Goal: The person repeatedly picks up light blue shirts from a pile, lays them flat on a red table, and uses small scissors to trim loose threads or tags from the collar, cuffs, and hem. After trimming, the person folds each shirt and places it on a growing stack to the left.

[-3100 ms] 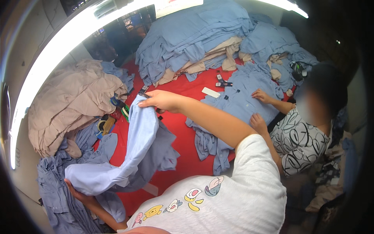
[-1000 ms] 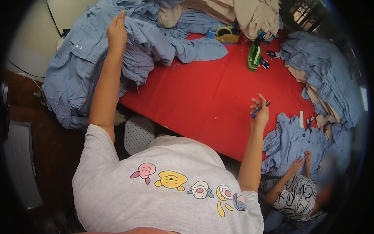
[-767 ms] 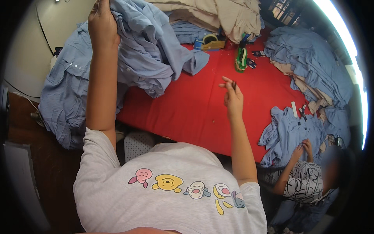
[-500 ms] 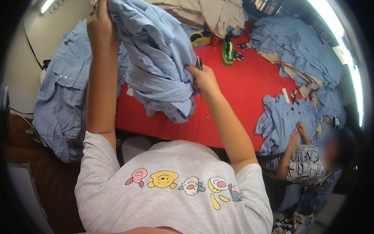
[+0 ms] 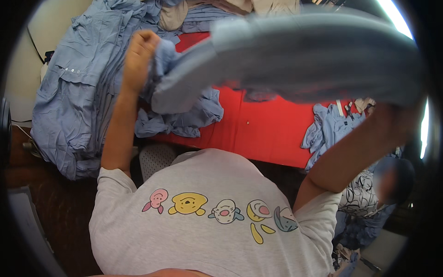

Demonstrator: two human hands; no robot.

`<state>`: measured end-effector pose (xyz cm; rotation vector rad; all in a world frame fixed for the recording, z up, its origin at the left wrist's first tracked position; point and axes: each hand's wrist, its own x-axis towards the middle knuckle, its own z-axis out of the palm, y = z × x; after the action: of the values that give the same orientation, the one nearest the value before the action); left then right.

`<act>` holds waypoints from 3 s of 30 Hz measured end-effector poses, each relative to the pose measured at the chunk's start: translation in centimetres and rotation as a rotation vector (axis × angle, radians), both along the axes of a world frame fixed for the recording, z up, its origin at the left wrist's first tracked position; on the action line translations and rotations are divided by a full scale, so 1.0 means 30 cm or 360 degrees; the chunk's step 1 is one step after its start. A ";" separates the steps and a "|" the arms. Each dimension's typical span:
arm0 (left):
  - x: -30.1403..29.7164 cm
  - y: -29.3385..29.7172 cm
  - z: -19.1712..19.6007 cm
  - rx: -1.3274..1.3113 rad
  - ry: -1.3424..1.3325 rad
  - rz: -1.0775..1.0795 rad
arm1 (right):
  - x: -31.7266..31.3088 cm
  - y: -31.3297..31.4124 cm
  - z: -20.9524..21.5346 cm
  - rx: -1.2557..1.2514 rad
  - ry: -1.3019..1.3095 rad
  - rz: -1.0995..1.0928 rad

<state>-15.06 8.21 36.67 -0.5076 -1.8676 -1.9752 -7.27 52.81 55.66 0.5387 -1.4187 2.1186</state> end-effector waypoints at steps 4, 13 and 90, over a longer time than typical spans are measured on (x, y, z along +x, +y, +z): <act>0.199 0.178 -0.461 -0.0888 -0.0288 -0.0099 | 0.220 -0.033 -0.054 0.0162 0.0033 -0.0060; 0.188 0.196 -0.997 -0.0887 -0.0655 -0.1348 | 0.401 -0.159 -0.171 0.0404 -0.0059 -0.0433; 0.454 0.323 0.427 0.0672 0.0043 0.0108 | 0.608 0.902 -0.275 0.0156 -0.0333 -0.0270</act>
<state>-1.42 17.90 49.47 -0.3374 -1.3725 -2.2181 10.97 79.88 47.40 0.2278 -1.6283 2.0244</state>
